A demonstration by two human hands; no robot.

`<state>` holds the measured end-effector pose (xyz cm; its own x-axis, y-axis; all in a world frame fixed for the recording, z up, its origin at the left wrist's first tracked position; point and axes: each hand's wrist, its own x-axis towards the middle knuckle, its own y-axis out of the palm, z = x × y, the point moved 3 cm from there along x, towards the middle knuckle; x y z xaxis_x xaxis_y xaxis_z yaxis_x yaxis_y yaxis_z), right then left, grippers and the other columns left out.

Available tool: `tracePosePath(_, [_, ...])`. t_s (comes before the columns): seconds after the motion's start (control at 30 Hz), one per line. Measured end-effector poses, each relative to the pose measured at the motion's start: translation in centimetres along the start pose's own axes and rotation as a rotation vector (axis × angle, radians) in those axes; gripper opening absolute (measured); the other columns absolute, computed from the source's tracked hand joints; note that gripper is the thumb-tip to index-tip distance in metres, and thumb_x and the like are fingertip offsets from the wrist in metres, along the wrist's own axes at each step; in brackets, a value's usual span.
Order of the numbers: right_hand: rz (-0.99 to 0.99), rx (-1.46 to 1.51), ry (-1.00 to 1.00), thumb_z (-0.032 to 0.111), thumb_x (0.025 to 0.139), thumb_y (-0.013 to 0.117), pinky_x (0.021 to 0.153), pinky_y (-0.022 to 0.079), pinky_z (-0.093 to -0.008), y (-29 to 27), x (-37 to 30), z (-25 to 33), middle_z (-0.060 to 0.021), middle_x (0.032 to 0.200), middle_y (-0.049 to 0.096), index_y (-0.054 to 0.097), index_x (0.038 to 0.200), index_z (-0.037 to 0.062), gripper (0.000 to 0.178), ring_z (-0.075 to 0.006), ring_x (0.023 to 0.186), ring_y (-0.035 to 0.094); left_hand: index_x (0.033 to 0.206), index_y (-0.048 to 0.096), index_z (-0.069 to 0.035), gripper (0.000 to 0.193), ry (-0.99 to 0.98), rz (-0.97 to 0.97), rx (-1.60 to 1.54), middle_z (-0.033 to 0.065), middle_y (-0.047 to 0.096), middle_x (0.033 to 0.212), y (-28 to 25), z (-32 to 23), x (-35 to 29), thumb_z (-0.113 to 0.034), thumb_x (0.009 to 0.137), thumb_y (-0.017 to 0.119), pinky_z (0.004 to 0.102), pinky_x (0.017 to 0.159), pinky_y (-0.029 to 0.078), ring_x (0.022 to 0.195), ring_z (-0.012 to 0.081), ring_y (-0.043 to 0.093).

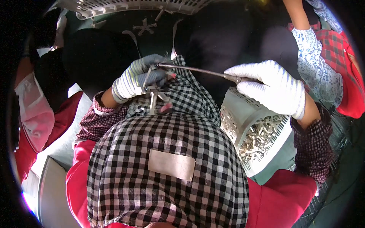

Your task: The person assembles small white star-shaped plastic components using a metal rod.

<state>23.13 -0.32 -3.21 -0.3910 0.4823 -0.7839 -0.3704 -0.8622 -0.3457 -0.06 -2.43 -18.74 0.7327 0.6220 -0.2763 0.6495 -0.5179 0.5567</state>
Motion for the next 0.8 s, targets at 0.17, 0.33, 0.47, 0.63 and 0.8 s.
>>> tracePosePath(0.17, [-0.321,0.325,-0.134,0.004,0.082,0.054,0.048,0.037,-0.0155,-1.8,-0.8,1.2,0.0004,0.077,0.055,0.056,0.113,0.0023,0.031,-0.0003,0.056,0.046,0.127,0.041,0.001,0.047,0.305,-0.242,-0.221,0.0066,0.057,0.072,-1.5,-3.5,-0.2,-0.004,0.082,0.055,0.0252,0.068,0.05,0.064,0.0126,0.057])
tracePosePath(0.33, [-0.558,0.614,-0.439,0.008,0.084,0.055,0.047,0.042,-0.0186,0.9,5.5,0.9,-0.0045,0.073,0.058,0.055,0.097,-0.0002,0.015,-0.0078,0.055,0.053,0.132,0.036,-0.001,0.06,0.527,-0.064,-0.354,0.008,0.054,0.065,-1.1,-4.6,0.5,-0.008,0.078,0.061,0.0233,0.057,0.041,0.061,0.0148,0.054])
tracePosePath(0.47, [-0.376,0.853,-0.364,0.011,0.077,0.066,0.046,0.041,-0.019,2.9,10.4,4.7,-0.002,0.068,0.059,0.059,0.091,0.0005,0.019,-0.0058,0.05,0.052,0.138,0.027,-0.005,0.075,0.509,-0.175,-0.414,0.0087,0.057,0.076,-1.0,-5.5,0.2,0.001,0.073,0.063,0.0254,0.064,0.044,0.067,0.0145,0.055])
tracePosePath(0.63, [-0.479,0.685,-0.413,0.01,0.075,0.068,0.054,0.045,-0.0224,1.3,10.4,5.7,-0.0037,0.068,0.061,0.059,0.089,-0.0011,0.02,-0.0074,0.057,0.054,0.107,0.053,-0.002,0.033,0.362,-0.13,-0.073,0.0074,0.059,0.086,-1.0,-4.4,-0.4,-0.013,0.079,0.064,0.0232,0.06,0.044,0.069,0.0114,0.056])
tracePosePath(0.8, [-0.617,0.282,-0.437,0.015,0.073,0.069,0.054,0.044,-0.0246,-1.5,10.7,6.9,-0.004,0.061,0.058,0.062,0.08,0.0017,0.016,-0.0089,0.056,0.053,0.091,0.057,0.001,0.024,0.033,-0.01,-0.096,0.0013,0.058,0.07,0.5,-6.0,-1.3,-0.021,0.083,0.062,0.0193,0.048,0.039,0.057,0.0069,0.053])
